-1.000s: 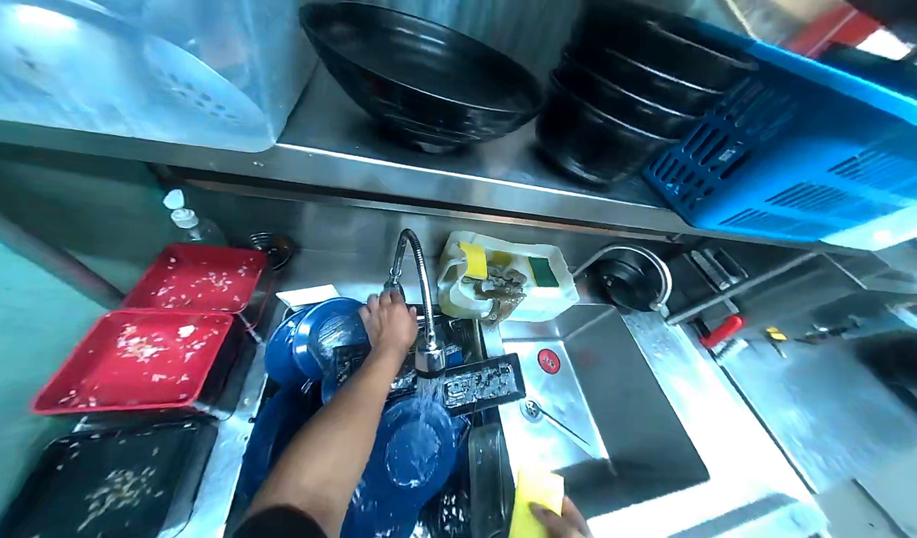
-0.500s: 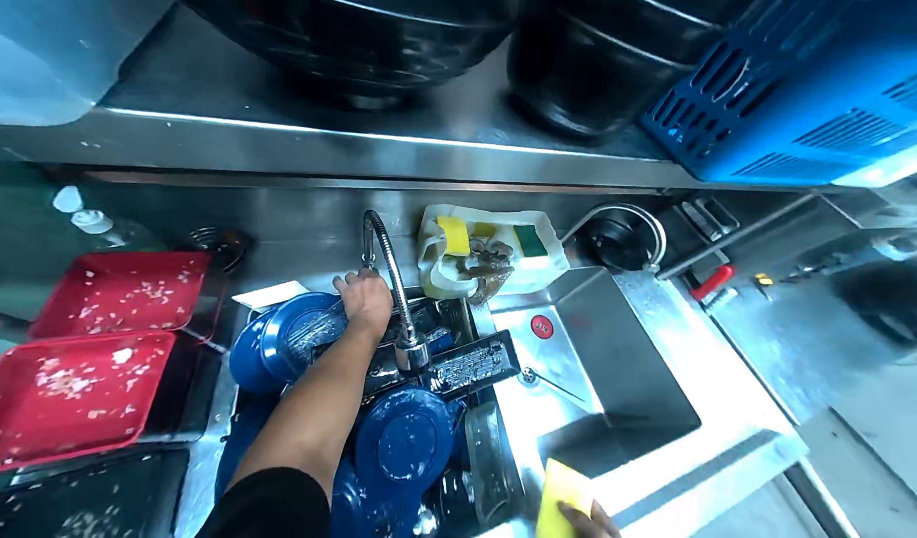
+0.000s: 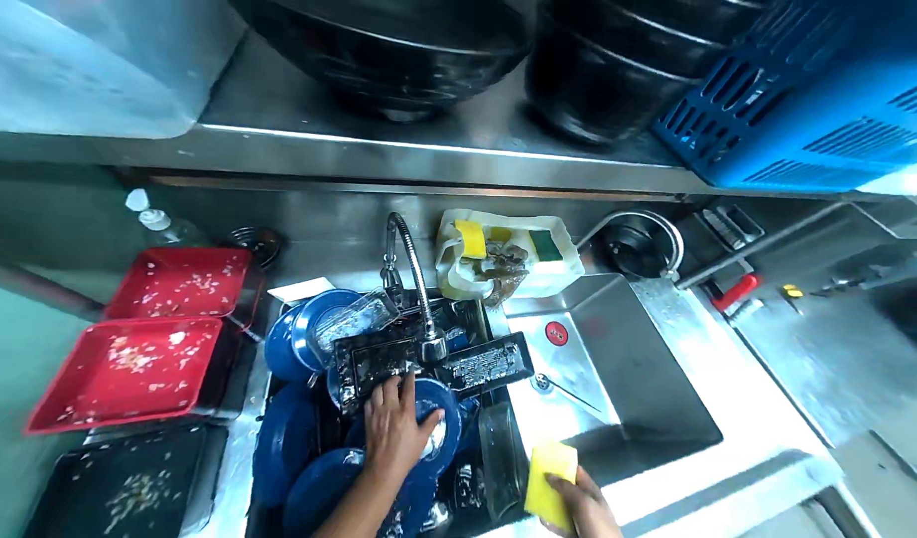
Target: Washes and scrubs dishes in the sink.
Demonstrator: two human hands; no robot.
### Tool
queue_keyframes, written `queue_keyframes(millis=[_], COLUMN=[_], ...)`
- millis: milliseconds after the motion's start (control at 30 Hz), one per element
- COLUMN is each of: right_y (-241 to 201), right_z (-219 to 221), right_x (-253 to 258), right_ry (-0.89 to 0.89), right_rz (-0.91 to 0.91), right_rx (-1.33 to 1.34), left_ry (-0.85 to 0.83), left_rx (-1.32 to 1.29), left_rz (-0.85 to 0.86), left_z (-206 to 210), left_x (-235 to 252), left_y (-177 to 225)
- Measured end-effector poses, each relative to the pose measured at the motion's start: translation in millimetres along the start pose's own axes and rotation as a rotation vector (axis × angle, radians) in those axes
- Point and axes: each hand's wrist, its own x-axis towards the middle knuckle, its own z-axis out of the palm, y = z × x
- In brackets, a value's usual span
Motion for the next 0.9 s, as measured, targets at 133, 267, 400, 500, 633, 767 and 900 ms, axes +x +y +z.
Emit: queue_keyframes(millis=[133,267,400,500,633,767,900], right_y=[-10,-29,-55,-67,-98,-102,-105], right_z=[19,54,131,166,134,86,55], right_x=[-3,1,27,50,102,101,58], right_ry=[-0.073,-0.217,-0.211,-0.032,-0.105,-0.175,-0.303], right_rz=[-0.054,-0.182,-0.525,-0.771,-0.502,-0.395,-0.653], right_rx=[-0.022,0.087,-0.375,-0.851,-0.632,-0.023,-0.469], left_ry=[-0.011,0.075,0.162,0.201,0.222,0.186,-0.131], left_rx=[-0.290,-0.725,-1.019,-1.073,-1.157,-1.154,-1.458], left_rz=[-0.376,-0.546,-0.466,-0.369,-0.362,-0.552,-0.749], left_z=[-41,-66,-47,-28,-34,-13,-47], left_x=[38,54,34,19,6,31,37], left_y=[8,18,77,101,99,110,182])
